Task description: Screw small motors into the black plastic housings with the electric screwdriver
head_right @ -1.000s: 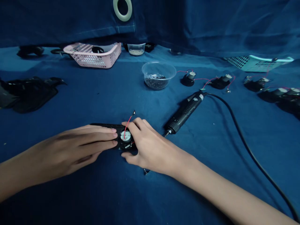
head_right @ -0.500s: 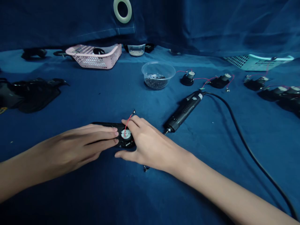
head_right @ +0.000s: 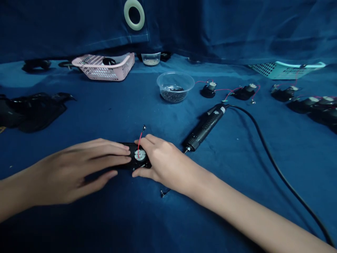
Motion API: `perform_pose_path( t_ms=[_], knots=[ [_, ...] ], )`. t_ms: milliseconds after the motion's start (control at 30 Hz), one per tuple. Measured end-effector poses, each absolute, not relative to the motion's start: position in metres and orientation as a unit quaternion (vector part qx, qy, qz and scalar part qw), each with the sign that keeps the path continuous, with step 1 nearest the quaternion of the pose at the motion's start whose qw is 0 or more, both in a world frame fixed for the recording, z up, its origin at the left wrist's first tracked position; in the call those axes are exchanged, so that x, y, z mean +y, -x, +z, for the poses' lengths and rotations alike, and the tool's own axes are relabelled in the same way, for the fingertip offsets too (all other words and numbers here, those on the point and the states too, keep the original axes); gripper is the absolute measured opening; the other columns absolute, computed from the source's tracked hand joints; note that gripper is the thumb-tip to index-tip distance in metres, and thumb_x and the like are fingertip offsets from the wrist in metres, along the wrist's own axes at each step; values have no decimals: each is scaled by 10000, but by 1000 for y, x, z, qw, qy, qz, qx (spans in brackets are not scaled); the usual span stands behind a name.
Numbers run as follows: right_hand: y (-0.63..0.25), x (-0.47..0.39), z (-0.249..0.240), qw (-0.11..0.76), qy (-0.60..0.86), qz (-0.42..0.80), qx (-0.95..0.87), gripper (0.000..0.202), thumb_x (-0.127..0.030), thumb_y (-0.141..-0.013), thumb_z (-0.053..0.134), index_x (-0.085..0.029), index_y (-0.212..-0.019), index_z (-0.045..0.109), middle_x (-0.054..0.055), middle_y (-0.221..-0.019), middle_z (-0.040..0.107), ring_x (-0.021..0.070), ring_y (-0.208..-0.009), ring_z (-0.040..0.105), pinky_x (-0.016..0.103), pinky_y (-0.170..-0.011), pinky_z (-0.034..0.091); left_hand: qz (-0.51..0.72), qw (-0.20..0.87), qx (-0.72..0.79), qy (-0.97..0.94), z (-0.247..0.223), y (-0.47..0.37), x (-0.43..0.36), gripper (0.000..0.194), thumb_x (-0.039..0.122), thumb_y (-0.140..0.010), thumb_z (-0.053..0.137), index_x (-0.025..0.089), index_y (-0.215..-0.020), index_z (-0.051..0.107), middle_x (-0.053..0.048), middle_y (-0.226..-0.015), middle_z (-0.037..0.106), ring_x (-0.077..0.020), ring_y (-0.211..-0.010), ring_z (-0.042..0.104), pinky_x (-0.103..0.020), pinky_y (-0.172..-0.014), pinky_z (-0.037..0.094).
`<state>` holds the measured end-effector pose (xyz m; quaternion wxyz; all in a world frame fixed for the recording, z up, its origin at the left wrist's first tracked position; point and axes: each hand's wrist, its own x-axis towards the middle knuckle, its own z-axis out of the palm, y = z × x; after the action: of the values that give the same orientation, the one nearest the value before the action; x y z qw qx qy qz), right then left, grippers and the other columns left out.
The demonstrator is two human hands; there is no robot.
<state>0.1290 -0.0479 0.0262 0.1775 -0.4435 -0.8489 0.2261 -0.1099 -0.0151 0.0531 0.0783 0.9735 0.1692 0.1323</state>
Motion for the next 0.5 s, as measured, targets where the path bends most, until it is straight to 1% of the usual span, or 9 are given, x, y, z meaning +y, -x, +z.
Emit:
perform_pose_path(
  t_ms=[67, 100, 133, 167, 233, 333, 433, 467, 500],
  knots=[
    [-129, -49, 27, 177, 445, 224, -849, 623, -443, -807, 714, -116, -1299, 514, 107, -1109, 606, 244, -1053, 608, 387, -947, 525, 171, 85, 188, -963, 64, 110, 0, 245, 203, -961, 472, 206, -1155, 621, -17, -1153, 666, -154, -1091, 614, -275, -960, 500],
    [-129, -50, 27, 176, 447, 223, -848, 617, -443, -807, 713, -115, -1293, 519, 104, -1099, 605, 238, -1040, 611, 383, -944, 528, 195, 70, 208, -956, 69, 109, 11, 221, 201, -961, 477, 204, -1115, 637, -6, -1121, 675, -149, -1066, 620, -264, -943, 494],
    [-130, -51, 28, 175, 450, 222, -847, 612, -443, -808, 712, -112, -1287, 524, 101, -1090, 604, 232, -1028, 615, 376, -939, 532, 215, 42, 226, -949, 73, 106, 23, 208, 207, -959, 485, 205, -1086, 649, 6, -1091, 680, -143, -1022, 630, -256, -916, 489],
    [-131, -52, 29, 176, 453, 219, -846, 608, -446, -807, 711, -107, -1280, 531, 101, -1090, 603, 227, -1023, 618, 369, -938, 534, 197, 24, 237, -951, 76, 101, 38, 221, 202, -961, 477, 205, -1100, 649, 12, -1104, 673, -143, -1016, 629, -257, -907, 479],
    [-134, -55, 29, 174, 467, 208, -842, 614, -449, -810, 705, -99, -1284, 533, 108, -1121, 600, 228, -1042, 616, 366, -952, 530, 229, 19, 240, -943, 77, 83, 71, 219, 223, -961, 473, 202, -1056, 669, 12, -1063, 681, -154, -991, 631, -275, -899, 471],
    [-140, -57, 29, 173, 479, 200, -837, 641, -459, -831, 678, -104, -1335, 504, 110, -1176, 591, 228, -1104, 601, 361, -983, 517, 219, 28, 205, -954, 73, 39, 127, 239, 240, -947, 480, 184, -1076, 674, -26, -1029, 686, -167, -939, 626, -304, -882, 469],
    [-143, -55, 27, 171, 479, 197, -838, 659, -462, -853, 649, -109, -1381, 472, 107, -1215, 584, 221, -1163, 579, 348, -1017, 500, 204, 35, 199, -958, 69, -14, 176, 256, 205, -912, 485, 137, -1056, 686, -55, -1014, 690, -177, -935, 615, -312, -875, 455],
    [-144, -55, 25, 171, 480, 195, -838, 660, -459, -861, 640, -109, -1392, 464, 109, -1241, 578, 220, -1186, 568, 346, -1035, 489, 187, 47, 200, -961, 69, -31, 188, 257, 186, -897, 487, 119, -1033, 695, -61, -1002, 693, -176, -925, 614, -310, -870, 450],
    [-145, -54, 24, 172, 479, 193, -839, 660, -457, -869, 631, -110, -1403, 455, 110, -1267, 571, 216, -1205, 558, 340, -1051, 478, 143, 64, 191, -969, 70, -47, 198, 256, 178, -883, 496, 110, -1017, 704, -62, -973, 697, -170, -892, 615, -307, -857, 449]
  ],
)
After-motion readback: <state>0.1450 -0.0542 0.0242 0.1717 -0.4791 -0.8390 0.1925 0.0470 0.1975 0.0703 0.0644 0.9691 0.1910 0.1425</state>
